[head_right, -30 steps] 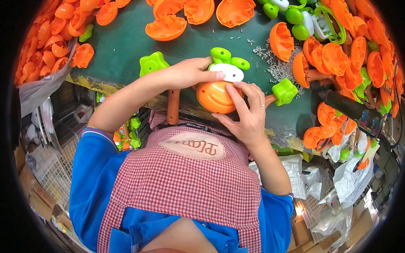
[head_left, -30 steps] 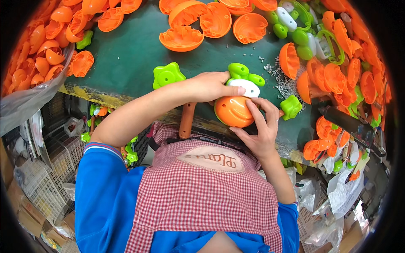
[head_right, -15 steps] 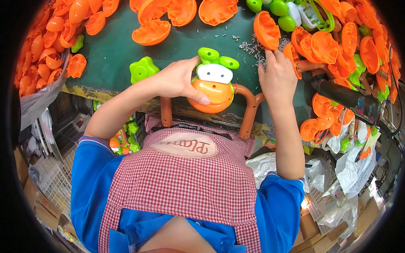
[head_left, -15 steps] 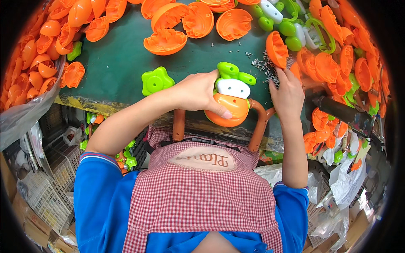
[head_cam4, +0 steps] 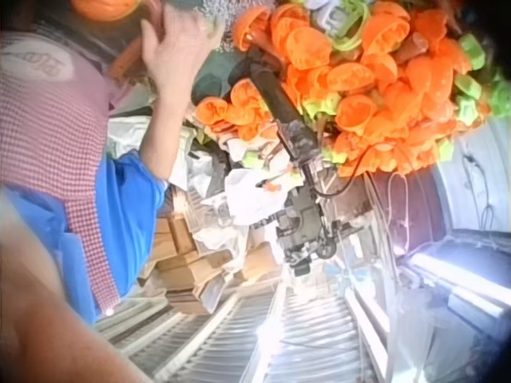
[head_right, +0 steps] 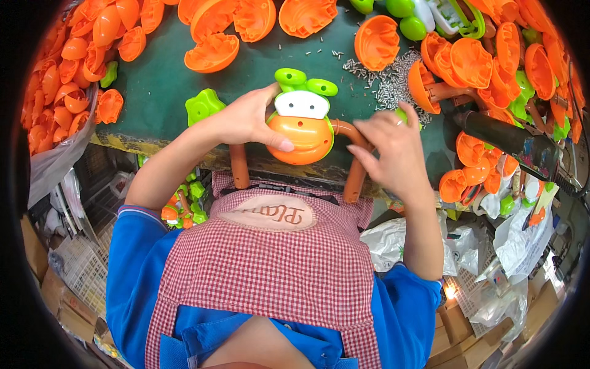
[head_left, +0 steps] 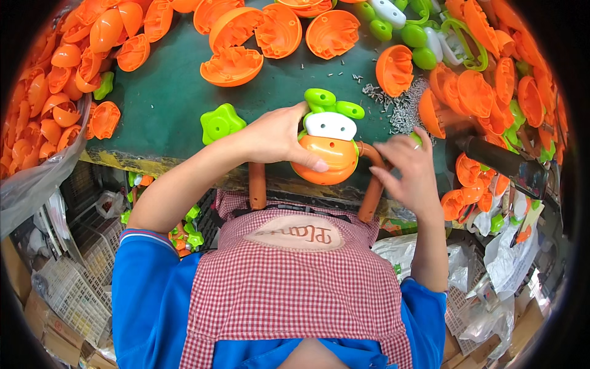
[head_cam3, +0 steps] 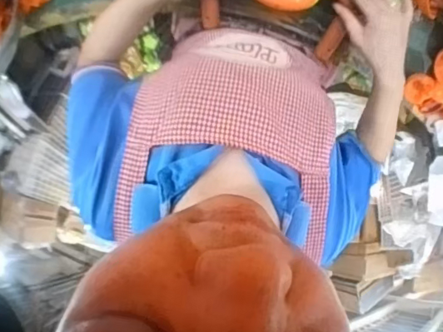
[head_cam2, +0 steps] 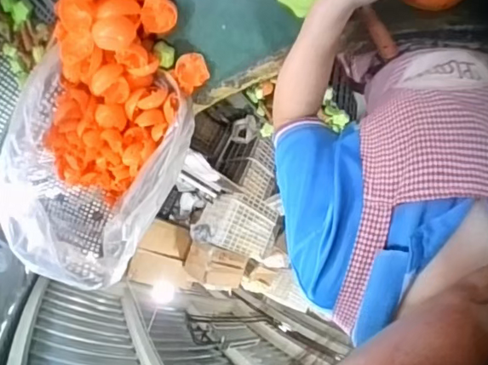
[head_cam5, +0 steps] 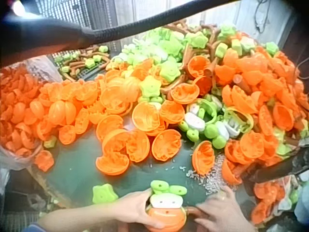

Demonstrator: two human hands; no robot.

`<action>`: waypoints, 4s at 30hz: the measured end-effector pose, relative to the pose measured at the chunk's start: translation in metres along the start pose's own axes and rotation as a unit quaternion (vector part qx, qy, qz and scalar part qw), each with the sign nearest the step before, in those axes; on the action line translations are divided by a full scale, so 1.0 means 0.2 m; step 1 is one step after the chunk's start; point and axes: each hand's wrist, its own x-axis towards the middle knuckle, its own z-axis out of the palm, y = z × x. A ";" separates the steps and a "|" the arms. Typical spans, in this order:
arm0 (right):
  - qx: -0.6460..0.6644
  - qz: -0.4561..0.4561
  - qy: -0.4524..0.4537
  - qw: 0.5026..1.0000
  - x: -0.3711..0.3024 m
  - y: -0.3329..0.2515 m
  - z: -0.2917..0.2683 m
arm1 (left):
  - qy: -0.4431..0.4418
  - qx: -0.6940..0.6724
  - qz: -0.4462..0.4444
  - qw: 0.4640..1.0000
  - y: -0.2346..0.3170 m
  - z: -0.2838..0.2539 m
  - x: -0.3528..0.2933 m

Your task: The person assembles small plastic toys by joining orange and green halves with a white center piece, then uses a hammer to secure them. The person places the finished toys into a black plastic basket and continues the process with additional parts.

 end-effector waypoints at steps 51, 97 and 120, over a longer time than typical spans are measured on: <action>-0.243 0.176 0.043 0.953 0.18 0.26 0.15 | -0.056 0.129 -0.038 0.989 0.17 -0.01 -0.05; 0.227 0.156 0.130 0.953 0.11 -0.31 0.08 | -0.063 0.115 -0.043 0.990 0.16 -0.01 -0.04; 0.576 -0.066 0.346 0.738 -0.21 0.14 -0.26 | -0.080 0.111 -0.095 0.986 0.16 0.01 -0.04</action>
